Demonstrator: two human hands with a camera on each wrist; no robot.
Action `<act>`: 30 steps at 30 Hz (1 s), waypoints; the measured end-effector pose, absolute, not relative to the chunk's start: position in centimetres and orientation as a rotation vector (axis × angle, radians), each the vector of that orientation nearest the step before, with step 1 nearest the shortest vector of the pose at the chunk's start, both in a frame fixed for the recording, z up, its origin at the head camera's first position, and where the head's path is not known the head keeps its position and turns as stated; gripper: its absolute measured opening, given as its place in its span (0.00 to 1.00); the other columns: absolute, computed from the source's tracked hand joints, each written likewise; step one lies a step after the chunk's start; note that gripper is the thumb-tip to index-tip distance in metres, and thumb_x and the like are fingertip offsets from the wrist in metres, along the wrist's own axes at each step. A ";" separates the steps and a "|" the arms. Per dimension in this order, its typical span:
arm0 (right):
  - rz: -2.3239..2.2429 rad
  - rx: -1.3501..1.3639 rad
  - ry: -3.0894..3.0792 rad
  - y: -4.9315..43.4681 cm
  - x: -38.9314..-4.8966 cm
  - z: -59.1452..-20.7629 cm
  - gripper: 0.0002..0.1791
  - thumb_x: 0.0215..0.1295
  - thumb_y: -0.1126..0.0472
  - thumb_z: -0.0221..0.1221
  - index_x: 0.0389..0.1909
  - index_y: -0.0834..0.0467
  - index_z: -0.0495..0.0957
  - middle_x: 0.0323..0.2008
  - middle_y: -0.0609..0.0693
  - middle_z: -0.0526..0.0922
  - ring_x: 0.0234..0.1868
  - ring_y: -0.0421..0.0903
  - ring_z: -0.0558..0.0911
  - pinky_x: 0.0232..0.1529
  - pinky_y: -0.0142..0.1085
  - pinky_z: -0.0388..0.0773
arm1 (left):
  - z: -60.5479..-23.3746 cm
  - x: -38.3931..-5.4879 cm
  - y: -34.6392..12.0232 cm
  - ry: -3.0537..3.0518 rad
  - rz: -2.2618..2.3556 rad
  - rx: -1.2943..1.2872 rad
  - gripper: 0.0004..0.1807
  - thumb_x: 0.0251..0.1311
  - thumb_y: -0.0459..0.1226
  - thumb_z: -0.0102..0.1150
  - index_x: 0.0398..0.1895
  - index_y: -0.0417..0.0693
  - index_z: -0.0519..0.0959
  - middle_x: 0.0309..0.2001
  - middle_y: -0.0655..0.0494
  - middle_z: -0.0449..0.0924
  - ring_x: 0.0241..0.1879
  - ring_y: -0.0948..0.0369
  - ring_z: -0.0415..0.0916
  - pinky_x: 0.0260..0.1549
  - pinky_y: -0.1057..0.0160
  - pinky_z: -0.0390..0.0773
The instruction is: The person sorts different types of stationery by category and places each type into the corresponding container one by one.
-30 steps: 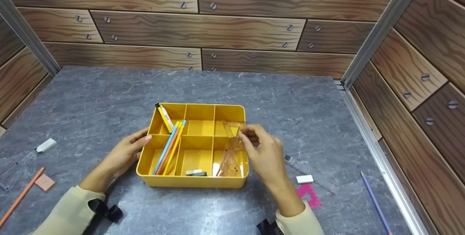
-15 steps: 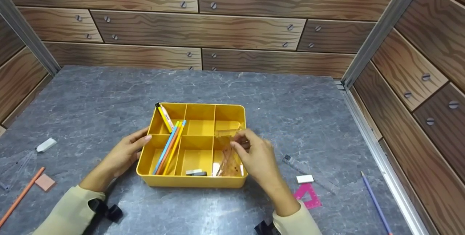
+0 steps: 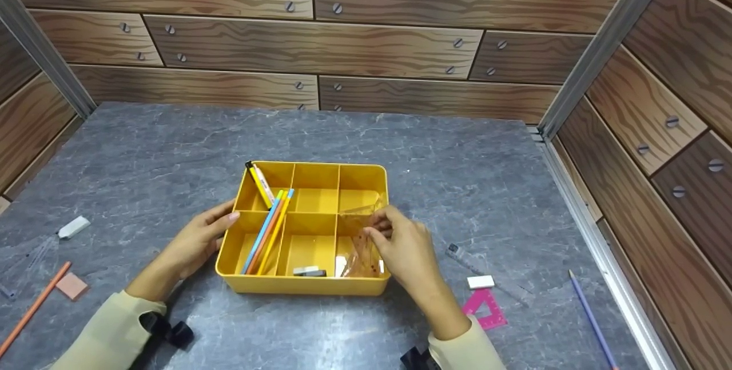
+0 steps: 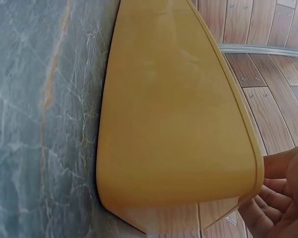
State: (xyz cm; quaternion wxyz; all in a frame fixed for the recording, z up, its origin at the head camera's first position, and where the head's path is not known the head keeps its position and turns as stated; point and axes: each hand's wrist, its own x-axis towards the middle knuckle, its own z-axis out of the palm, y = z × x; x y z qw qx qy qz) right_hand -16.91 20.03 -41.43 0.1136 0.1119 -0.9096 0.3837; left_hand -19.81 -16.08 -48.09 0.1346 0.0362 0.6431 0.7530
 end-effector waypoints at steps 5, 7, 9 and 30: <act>1.085 0.315 -2.706 19.9 -16.8 -41.3 0.10 0.58 0.67 0.68 0.40 0.60 0.80 0.34 0.52 0.86 0.34 0.48 0.86 0.37 0.39 0.84 | -48.0 -19.8 -16.1 1.868 2.187 0.100 0.38 0.68 0.44 0.59 0.75 0.41 0.57 0.72 0.41 0.58 0.64 0.50 0.67 0.60 0.54 0.72; 1.047 0.317 -2.716 19.9 -16.8 -41.3 0.10 0.59 0.66 0.68 0.41 0.59 0.80 0.34 0.52 0.86 0.34 0.49 0.86 0.38 0.41 0.84 | -48.0 -19.8 -16.0 1.870 2.188 0.096 0.38 0.68 0.44 0.59 0.75 0.41 0.57 0.72 0.41 0.58 0.64 0.50 0.67 0.59 0.55 0.72; 1.006 0.320 -2.721 19.8 -16.7 -41.3 0.11 0.59 0.65 0.68 0.42 0.59 0.79 0.34 0.52 0.86 0.34 0.49 0.86 0.37 0.43 0.84 | -48.0 -19.8 -16.0 1.871 2.188 0.093 0.38 0.67 0.44 0.59 0.75 0.41 0.57 0.72 0.41 0.58 0.64 0.50 0.67 0.59 0.55 0.73; 0.957 0.319 -2.657 20.4 -16.7 -41.0 0.15 0.59 0.68 0.67 0.47 0.61 0.79 0.34 0.53 0.86 0.33 0.51 0.86 0.37 0.44 0.84 | -48.1 -19.9 -16.0 1.856 2.182 0.093 0.39 0.67 0.46 0.60 0.75 0.42 0.56 0.72 0.42 0.58 0.64 0.50 0.67 0.60 0.54 0.72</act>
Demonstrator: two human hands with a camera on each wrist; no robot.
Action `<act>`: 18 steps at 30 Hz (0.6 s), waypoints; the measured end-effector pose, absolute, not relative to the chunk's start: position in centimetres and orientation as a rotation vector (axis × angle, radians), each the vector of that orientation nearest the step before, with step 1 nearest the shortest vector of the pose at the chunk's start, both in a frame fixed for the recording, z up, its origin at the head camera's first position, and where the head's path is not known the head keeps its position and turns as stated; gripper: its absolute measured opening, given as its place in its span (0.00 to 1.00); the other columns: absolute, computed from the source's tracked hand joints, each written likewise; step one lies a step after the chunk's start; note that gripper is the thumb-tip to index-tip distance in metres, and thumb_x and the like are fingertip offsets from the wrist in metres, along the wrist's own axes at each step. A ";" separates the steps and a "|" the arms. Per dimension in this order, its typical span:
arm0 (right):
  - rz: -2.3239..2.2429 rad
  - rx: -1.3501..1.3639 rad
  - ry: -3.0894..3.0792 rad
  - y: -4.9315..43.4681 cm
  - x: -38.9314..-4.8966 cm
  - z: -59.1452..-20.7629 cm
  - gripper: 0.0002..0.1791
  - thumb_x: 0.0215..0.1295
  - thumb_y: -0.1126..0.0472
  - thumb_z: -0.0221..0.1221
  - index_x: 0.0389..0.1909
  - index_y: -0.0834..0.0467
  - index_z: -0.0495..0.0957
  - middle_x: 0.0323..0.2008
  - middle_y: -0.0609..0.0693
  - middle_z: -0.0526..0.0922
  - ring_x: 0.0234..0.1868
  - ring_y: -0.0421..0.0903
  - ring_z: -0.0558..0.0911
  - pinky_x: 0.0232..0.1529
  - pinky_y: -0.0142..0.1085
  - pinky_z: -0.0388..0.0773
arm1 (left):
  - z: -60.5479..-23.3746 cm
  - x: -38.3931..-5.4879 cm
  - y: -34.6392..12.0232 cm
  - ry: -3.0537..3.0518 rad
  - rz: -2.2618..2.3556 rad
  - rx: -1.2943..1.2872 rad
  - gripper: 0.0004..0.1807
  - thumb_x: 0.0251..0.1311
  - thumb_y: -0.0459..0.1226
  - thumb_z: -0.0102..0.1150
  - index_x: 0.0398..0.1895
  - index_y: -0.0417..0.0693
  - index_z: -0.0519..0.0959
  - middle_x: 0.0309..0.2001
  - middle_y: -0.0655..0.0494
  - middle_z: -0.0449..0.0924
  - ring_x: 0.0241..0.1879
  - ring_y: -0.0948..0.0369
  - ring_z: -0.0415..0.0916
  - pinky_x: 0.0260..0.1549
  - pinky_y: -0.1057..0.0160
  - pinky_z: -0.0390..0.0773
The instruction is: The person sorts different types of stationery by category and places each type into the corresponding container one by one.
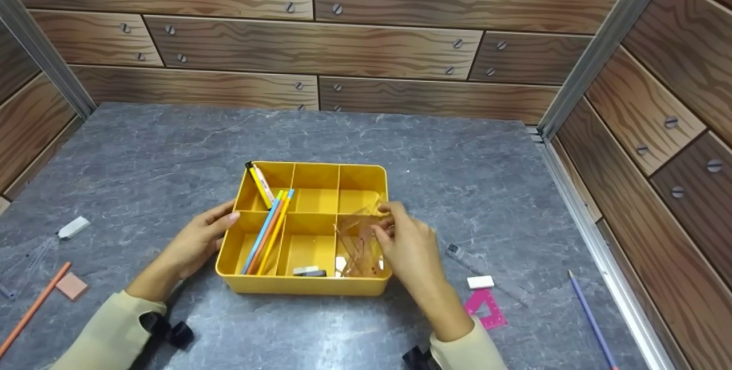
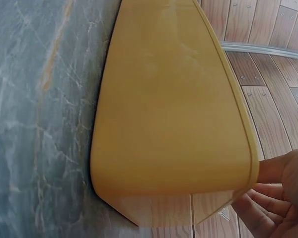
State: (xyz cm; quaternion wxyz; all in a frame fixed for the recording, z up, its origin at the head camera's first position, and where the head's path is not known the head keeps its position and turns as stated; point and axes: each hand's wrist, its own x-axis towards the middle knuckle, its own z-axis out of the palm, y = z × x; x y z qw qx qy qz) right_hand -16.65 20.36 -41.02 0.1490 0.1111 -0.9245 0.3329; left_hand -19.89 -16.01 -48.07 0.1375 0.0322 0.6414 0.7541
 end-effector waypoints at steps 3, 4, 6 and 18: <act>0.954 0.355 -2.646 20.5 -16.7 -41.0 0.14 0.60 0.68 0.67 0.46 0.60 0.79 0.34 0.52 0.86 0.34 0.49 0.85 0.37 0.44 0.85 | -48.1 -19.9 -16.0 1.861 2.183 0.089 0.39 0.67 0.45 0.60 0.75 0.42 0.57 0.72 0.42 0.58 0.64 0.50 0.67 0.60 0.54 0.72; 0.943 0.377 -2.643 20.6 -16.7 -41.0 0.13 0.60 0.68 0.67 0.46 0.60 0.80 0.34 0.51 0.86 0.34 0.48 0.85 0.37 0.42 0.85 | -48.1 -19.9 -16.1 1.865 2.183 0.087 0.38 0.67 0.45 0.60 0.75 0.42 0.57 0.72 0.42 0.58 0.64 0.50 0.67 0.60 0.54 0.72; 0.914 0.435 -2.637 20.6 -16.6 -40.9 0.14 0.60 0.68 0.67 0.46 0.58 0.80 0.35 0.49 0.85 0.35 0.46 0.84 0.37 0.41 0.85 | -48.1 -19.8 -16.1 1.873 2.182 0.085 0.38 0.67 0.45 0.60 0.75 0.42 0.57 0.72 0.42 0.58 0.64 0.50 0.67 0.60 0.54 0.72; 0.851 0.482 -2.602 23.1 -16.5 -39.7 0.12 0.62 0.62 0.67 0.46 0.58 0.82 0.43 0.50 0.85 0.42 0.48 0.84 0.42 0.43 0.84 | -48.2 -19.9 -16.1 1.859 2.182 0.132 0.39 0.67 0.45 0.59 0.75 0.41 0.56 0.73 0.41 0.56 0.65 0.50 0.66 0.60 0.54 0.72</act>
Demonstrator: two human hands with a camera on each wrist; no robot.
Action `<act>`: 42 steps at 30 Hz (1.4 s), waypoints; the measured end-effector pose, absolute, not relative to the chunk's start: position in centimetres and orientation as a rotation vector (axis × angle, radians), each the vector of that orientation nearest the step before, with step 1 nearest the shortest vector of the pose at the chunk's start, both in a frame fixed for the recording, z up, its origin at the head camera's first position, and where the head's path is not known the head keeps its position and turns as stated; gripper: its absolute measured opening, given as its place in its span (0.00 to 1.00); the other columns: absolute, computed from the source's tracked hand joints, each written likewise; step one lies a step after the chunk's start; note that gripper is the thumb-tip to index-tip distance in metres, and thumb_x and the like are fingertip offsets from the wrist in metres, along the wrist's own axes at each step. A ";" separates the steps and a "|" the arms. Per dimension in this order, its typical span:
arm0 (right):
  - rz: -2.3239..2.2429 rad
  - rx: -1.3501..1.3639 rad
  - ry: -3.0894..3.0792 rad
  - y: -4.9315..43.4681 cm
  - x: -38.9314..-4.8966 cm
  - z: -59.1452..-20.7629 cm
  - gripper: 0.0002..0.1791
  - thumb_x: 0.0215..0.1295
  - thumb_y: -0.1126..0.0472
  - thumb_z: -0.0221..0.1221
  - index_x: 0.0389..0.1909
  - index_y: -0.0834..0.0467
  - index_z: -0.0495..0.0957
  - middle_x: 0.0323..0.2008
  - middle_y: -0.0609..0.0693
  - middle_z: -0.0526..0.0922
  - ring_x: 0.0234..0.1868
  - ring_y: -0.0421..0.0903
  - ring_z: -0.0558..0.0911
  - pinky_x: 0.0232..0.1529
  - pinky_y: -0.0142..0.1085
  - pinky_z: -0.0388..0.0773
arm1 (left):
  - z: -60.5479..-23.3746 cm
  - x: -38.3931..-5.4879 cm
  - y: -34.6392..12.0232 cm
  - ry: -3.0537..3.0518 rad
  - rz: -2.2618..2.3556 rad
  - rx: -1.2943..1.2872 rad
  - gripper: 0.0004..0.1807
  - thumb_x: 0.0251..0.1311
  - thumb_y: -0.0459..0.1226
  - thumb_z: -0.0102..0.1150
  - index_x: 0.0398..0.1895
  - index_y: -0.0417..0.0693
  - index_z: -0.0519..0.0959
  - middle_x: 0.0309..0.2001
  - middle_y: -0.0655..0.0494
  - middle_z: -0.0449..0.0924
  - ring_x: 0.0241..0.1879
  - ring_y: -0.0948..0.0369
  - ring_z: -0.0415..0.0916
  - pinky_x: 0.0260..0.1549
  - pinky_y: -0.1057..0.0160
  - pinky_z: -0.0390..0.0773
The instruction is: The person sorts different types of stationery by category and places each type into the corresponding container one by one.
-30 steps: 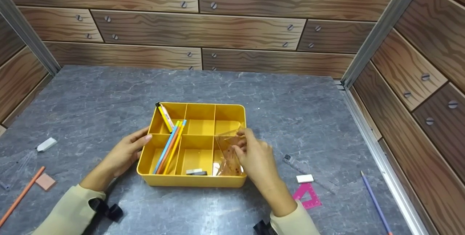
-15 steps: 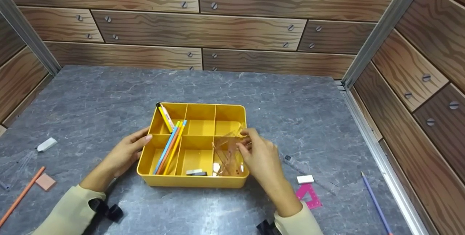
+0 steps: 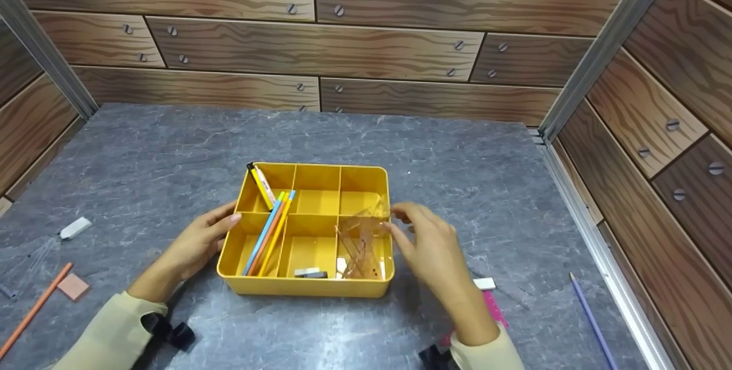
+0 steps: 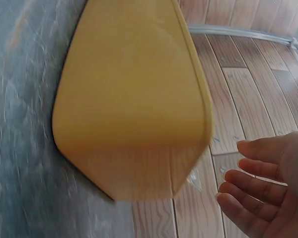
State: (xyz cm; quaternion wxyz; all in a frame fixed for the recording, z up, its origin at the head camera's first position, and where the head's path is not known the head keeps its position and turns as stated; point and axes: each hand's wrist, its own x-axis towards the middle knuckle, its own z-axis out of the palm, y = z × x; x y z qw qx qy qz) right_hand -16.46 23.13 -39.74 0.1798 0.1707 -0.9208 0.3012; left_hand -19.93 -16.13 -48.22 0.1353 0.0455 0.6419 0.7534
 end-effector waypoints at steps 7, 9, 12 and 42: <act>0.830 0.456 -2.635 25.5 -15.9 -39.5 0.14 0.65 0.57 0.65 0.49 0.58 0.81 0.46 0.51 0.84 0.45 0.51 0.83 0.43 0.48 0.83 | -48.3 -19.8 -16.1 1.873 2.189 0.108 0.39 0.67 0.45 0.60 0.75 0.41 0.56 0.72 0.41 0.58 0.64 0.50 0.67 0.60 0.54 0.72; 0.820 0.445 -2.649 26.2 -15.7 -39.5 0.15 0.66 0.56 0.64 0.50 0.58 0.81 0.47 0.52 0.84 0.45 0.52 0.83 0.43 0.50 0.83 | -48.3 -19.8 -16.1 1.872 2.193 0.107 0.38 0.67 0.45 0.59 0.75 0.41 0.57 0.72 0.41 0.58 0.64 0.50 0.67 0.60 0.54 0.72; 0.795 0.425 -2.677 27.5 -15.4 -39.6 0.17 0.66 0.55 0.64 0.52 0.57 0.80 0.47 0.54 0.84 0.45 0.55 0.83 0.41 0.53 0.83 | -48.4 -19.8 -16.1 1.872 2.194 0.109 0.38 0.67 0.45 0.59 0.75 0.41 0.56 0.72 0.41 0.57 0.64 0.50 0.67 0.60 0.54 0.72; 0.763 0.407 -3.047 36.1 -13.8 -42.7 0.28 0.55 0.54 0.71 0.56 0.59 0.79 0.51 0.62 0.81 0.46 0.66 0.81 0.46 0.64 0.76 | -48.0 -19.8 -16.0 1.879 2.182 0.089 0.39 0.67 0.44 0.59 0.75 0.40 0.55 0.72 0.41 0.57 0.65 0.49 0.67 0.59 0.55 0.73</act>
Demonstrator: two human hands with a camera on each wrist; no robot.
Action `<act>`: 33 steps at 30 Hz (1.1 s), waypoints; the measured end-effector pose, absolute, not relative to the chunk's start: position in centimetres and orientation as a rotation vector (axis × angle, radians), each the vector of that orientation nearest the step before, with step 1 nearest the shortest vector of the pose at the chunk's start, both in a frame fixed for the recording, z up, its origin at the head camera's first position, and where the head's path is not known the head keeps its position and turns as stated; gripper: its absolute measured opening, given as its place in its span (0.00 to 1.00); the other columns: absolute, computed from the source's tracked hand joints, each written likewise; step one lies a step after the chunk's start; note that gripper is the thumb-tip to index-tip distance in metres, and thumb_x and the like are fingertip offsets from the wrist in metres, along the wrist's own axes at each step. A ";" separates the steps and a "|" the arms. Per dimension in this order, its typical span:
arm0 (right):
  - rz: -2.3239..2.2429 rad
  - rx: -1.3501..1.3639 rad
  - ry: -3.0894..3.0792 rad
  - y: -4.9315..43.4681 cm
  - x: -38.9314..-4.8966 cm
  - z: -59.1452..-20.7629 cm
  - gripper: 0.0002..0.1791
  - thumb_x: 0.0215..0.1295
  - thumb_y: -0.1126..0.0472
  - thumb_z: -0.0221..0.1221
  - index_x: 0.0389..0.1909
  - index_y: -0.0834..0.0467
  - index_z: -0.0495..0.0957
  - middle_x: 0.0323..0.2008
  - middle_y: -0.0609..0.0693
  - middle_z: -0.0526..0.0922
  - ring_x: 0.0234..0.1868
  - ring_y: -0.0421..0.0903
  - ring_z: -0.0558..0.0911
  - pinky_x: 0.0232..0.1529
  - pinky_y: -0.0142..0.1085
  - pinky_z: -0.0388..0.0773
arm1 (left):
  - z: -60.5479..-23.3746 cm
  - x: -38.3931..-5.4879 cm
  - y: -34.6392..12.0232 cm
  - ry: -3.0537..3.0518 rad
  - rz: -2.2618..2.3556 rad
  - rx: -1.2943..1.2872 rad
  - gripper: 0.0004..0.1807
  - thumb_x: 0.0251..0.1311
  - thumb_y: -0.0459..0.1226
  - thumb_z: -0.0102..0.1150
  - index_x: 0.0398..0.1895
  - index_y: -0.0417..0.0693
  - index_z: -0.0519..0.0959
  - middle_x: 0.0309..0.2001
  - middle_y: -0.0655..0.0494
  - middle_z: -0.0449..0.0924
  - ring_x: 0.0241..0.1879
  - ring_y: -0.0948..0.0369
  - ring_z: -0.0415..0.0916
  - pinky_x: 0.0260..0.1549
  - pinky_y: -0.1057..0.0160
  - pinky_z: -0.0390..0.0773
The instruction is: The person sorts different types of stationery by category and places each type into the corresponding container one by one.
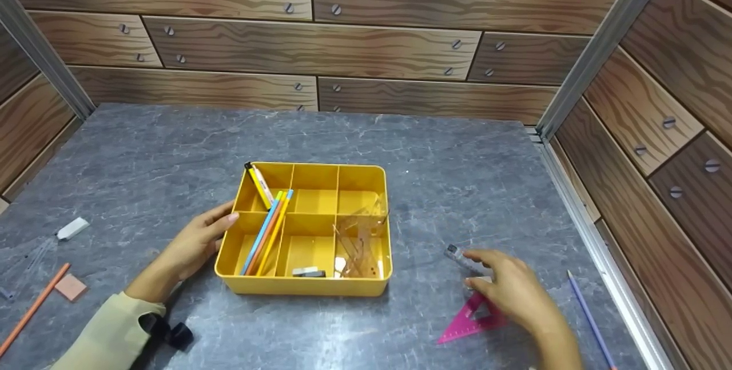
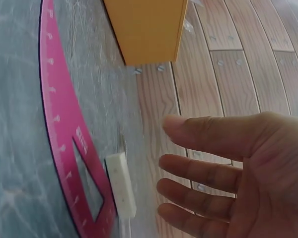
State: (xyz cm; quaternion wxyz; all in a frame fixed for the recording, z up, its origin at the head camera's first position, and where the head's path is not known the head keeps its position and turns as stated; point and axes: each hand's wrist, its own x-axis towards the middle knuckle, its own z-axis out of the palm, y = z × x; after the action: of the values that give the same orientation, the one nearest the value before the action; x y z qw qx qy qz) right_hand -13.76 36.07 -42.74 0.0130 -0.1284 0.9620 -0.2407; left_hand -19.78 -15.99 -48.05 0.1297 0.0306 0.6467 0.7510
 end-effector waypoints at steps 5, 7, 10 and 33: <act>-0.753 -0.365 2.952 36.7 -13.7 -43.4 0.27 0.54 0.54 0.71 0.55 0.60 0.80 0.49 0.64 0.82 0.43 0.62 0.83 0.47 0.64 0.75 | -48.0 -19.8 -16.0 1.876 2.175 0.094 0.39 0.67 0.45 0.59 0.75 0.41 0.56 0.72 0.41 0.57 0.65 0.50 0.66 0.60 0.55 0.72; -0.753 -0.366 2.936 36.9 -13.7 -43.7 0.27 0.53 0.55 0.71 0.54 0.61 0.81 0.48 0.64 0.83 0.42 0.61 0.84 0.47 0.63 0.75 | -48.0 -19.8 -16.1 1.877 2.173 0.094 0.38 0.67 0.45 0.59 0.75 0.42 0.56 0.72 0.41 0.57 0.65 0.50 0.67 0.60 0.55 0.72; -0.730 -0.361 2.931 37.0 -13.8 -44.0 0.25 0.54 0.57 0.71 0.52 0.61 0.81 0.47 0.64 0.83 0.42 0.61 0.84 0.47 0.63 0.75 | -48.0 -19.7 -16.1 1.881 2.173 0.088 0.38 0.68 0.45 0.59 0.75 0.42 0.57 0.72 0.42 0.58 0.64 0.50 0.67 0.60 0.55 0.72; -0.565 -0.313 3.006 37.3 -14.5 -44.3 0.08 0.55 0.62 0.69 0.36 0.55 0.83 0.31 0.47 0.83 0.32 0.48 0.79 0.36 0.50 0.76 | -48.0 -19.7 -15.9 1.883 2.187 0.084 0.40 0.67 0.46 0.60 0.75 0.41 0.56 0.73 0.40 0.56 0.65 0.50 0.65 0.60 0.54 0.71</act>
State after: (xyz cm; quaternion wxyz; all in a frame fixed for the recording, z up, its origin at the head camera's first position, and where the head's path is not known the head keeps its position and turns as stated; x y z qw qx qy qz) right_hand -14.50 37.35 -44.33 0.0336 -0.1017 0.9772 -0.1836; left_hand -19.69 -15.88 -48.02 0.1269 0.0287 0.6469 0.7514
